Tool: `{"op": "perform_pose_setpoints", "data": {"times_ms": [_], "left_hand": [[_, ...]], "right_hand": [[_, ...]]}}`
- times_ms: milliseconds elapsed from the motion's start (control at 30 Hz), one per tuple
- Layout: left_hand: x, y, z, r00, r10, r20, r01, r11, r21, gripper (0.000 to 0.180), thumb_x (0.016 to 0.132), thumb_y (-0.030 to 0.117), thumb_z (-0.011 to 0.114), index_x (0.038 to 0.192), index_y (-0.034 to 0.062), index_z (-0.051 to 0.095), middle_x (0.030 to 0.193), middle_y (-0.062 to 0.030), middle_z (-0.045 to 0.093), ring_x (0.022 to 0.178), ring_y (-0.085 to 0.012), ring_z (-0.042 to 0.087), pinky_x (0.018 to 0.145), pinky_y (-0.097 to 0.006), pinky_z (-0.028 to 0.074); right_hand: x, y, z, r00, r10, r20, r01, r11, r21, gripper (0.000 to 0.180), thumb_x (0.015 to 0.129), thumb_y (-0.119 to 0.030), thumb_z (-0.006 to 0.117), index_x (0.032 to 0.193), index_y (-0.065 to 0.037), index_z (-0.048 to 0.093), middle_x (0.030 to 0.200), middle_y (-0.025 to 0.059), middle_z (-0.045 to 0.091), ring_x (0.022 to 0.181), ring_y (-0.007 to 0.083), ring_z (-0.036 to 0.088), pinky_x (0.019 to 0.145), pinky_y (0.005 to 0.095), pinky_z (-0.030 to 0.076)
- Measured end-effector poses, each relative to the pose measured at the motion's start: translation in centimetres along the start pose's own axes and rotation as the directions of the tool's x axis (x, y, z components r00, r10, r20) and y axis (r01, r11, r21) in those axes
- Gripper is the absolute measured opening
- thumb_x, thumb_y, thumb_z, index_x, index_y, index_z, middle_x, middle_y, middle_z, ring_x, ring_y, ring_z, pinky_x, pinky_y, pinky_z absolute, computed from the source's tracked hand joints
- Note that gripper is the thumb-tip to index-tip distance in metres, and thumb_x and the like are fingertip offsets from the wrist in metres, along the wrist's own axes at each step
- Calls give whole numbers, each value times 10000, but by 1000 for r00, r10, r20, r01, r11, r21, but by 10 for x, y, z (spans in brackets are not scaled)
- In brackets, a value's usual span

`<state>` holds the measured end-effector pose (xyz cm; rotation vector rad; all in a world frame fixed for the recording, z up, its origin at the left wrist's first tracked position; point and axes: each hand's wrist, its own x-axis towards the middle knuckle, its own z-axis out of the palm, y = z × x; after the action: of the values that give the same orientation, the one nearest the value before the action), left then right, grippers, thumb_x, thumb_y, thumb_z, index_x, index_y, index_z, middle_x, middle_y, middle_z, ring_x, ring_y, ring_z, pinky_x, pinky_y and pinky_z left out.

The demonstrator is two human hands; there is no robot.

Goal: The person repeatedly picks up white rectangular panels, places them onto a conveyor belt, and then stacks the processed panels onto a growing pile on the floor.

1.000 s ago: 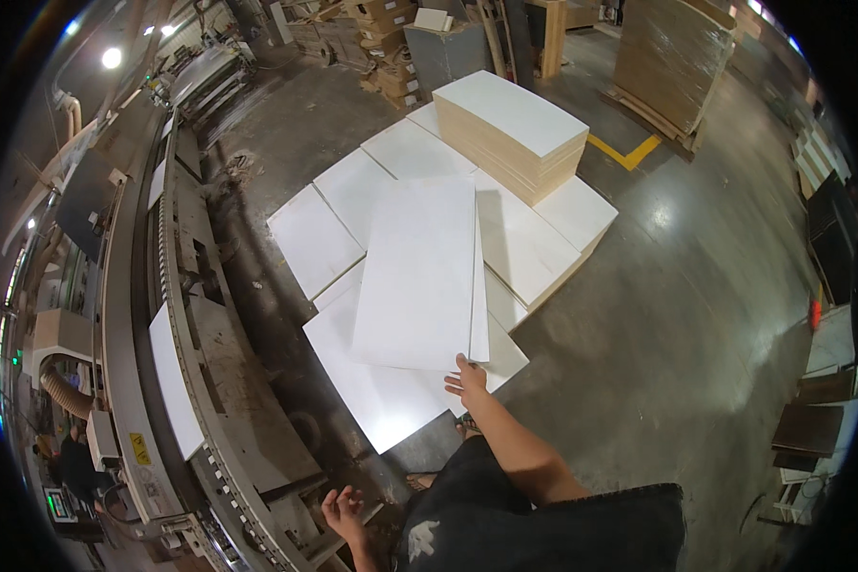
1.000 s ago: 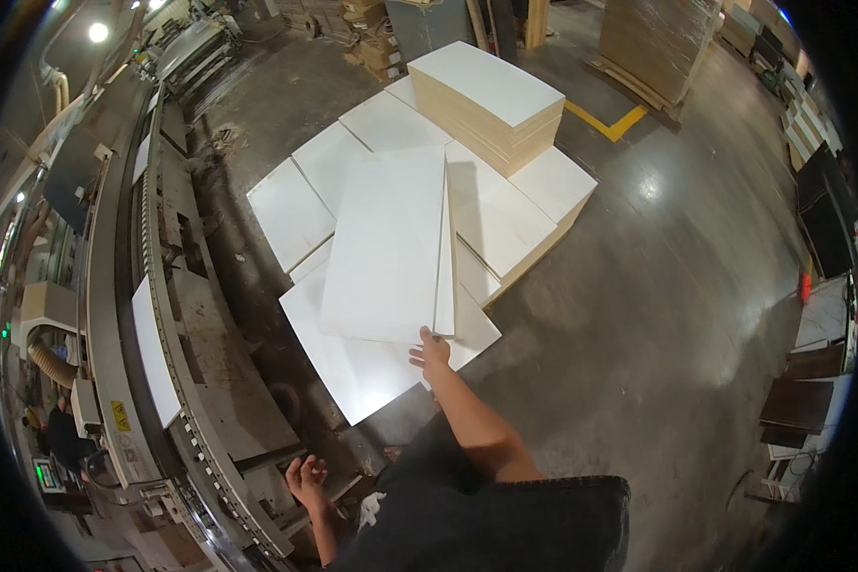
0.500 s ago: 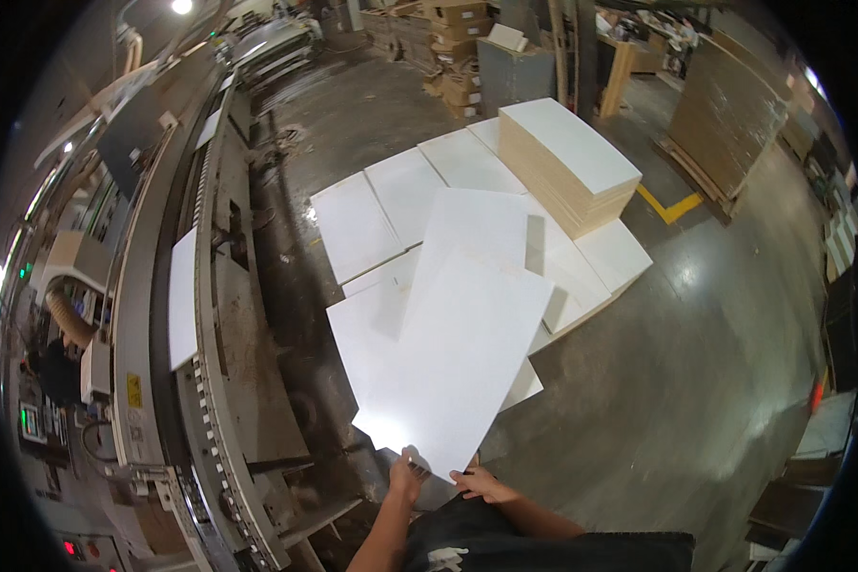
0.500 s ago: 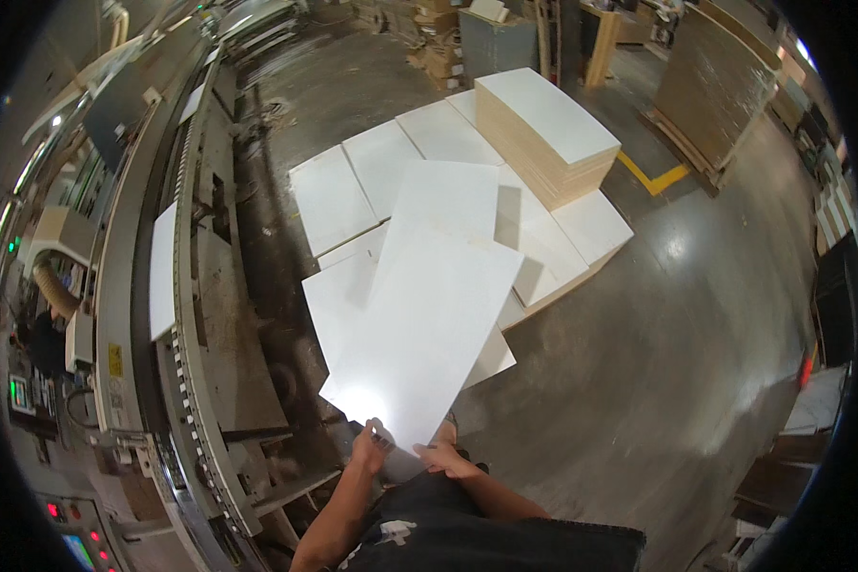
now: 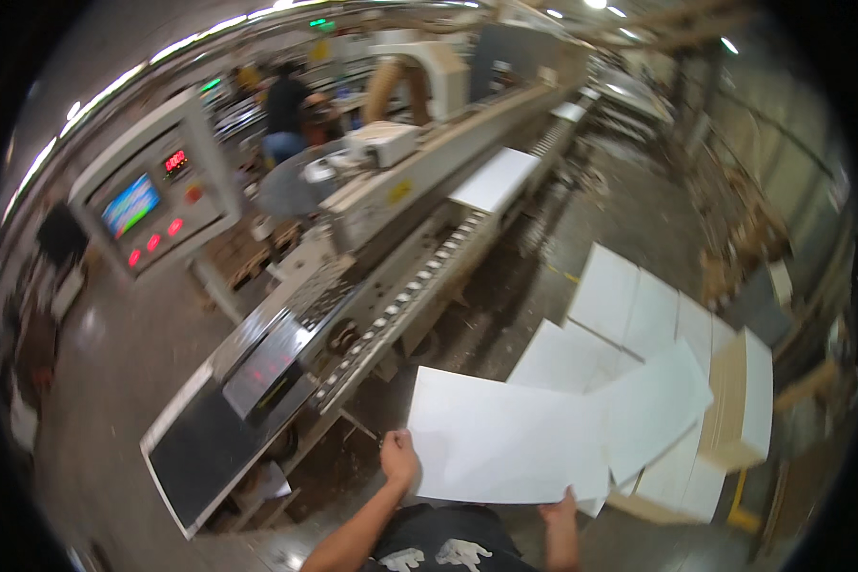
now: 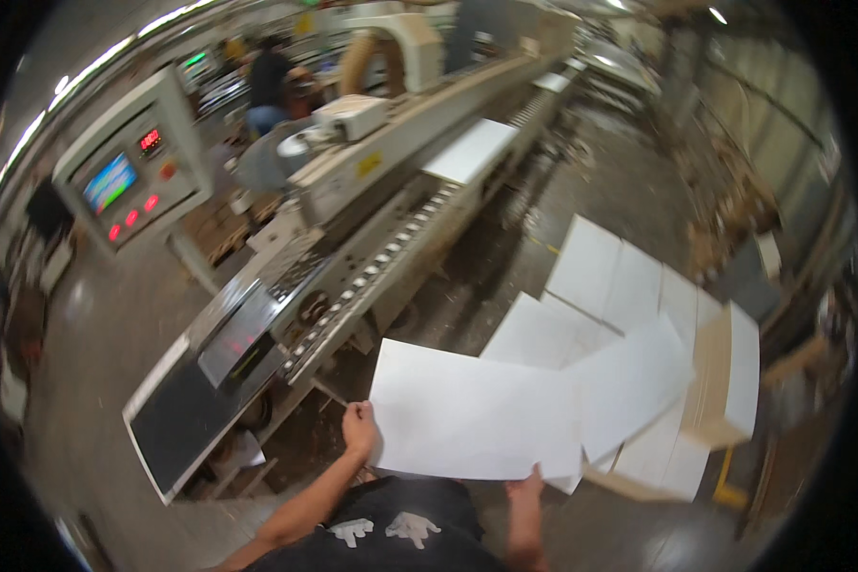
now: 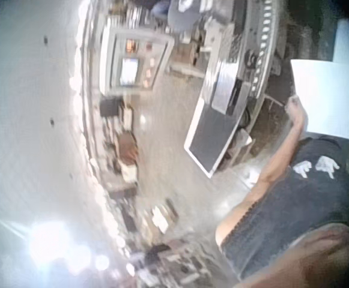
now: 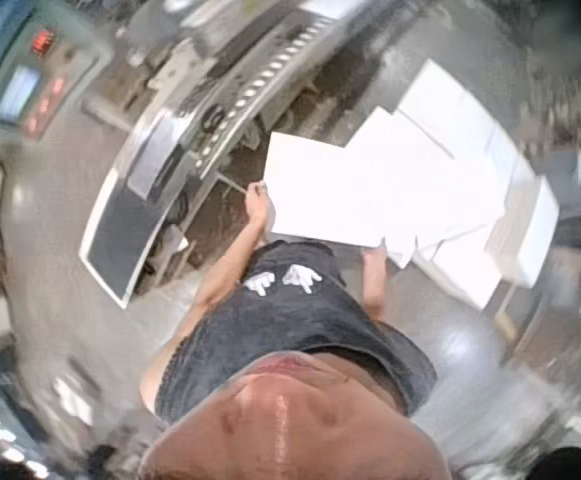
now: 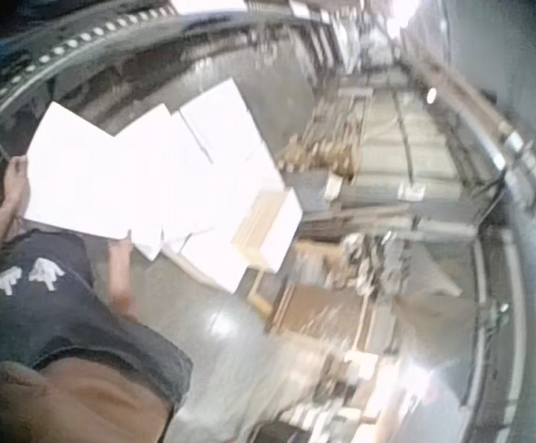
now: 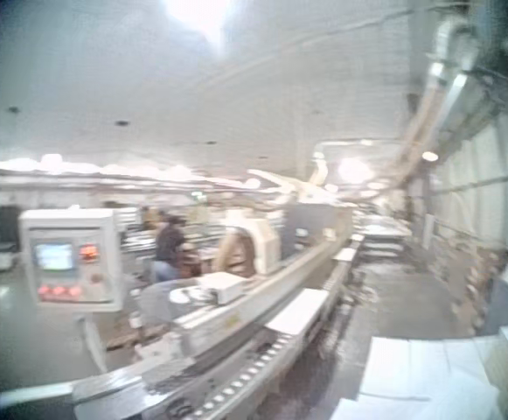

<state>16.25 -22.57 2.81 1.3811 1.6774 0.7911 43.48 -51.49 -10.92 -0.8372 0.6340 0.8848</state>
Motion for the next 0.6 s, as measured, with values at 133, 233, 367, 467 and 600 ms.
{"op": "perform_pose_setpoints", "data": {"times_ms": [133, 233, 367, 467, 600], "left_hand": [[18, -36, -112, 966, 6, -258, -21, 998, -52, 324, 965, 314, 590, 913, -2, 634, 746, -151, 659, 680, -287, 622, 697, -403, 494], [24, -76, -201, 895, -46, -444, 0, 995, -104, 334, 973, 309, 593, 865, -6, 623, 724, -133, 638, 655, -214, 577, 672, -375, 478], [19, -146, -297, 746, -235, -623, 27, 945, -325, 348, 979, 303, 606, 802, 4, 580, 682, -49, 562, 655, -131, 462, 635, -320, 441], [18, -197, -340, 645, -332, -688, 30, 911, -412, 355, 985, 301, 606, 803, 2, 546, 708, -30, 559, 660, -109, 455, 616, -299, 414], [14, -238, -374, 613, -460, -643, -63, 782, -620, 315, 989, 291, 608, 821, 41, 516, 734, -1, 537, 662, -97, 442, 611, -281, 398]], "right_hand": [[-9, 83, 60, 973, 175, -151, -199, 968, -155, 456, 1008, -471, 410, 1308, -153, 538, 1184, 53, 662, 1048, 312, 649, 839, 504, 544], [-38, 149, 118, 981, 187, -42, -183, 849, -496, 414, 1011, -428, 453, 1261, -111, 544, 1136, 102, 660, 1006, 311, 653, 843, 542, 541], [-80, 229, 201, 916, 360, 177, -86, 608, -789, 352, 1028, -339, 466, 1208, -46, 538, 1040, 129, 640, 911, 283, 661, 821, 524, 567], [-106, 284, 253, 863, 431, 263, 20, 491, -871, 309, 1030, -280, 485, 1176, -11, 527, 915, 115, 621, 829, 246, 660, 775, 460, 605], [-127, 345, 306, 835, 459, 303, 125, 379, -917, 319, 1026, -274, 497, 1197, -6, 521, 908, 120, 635, 779, 242, 667, 698, 436, 619]]}}
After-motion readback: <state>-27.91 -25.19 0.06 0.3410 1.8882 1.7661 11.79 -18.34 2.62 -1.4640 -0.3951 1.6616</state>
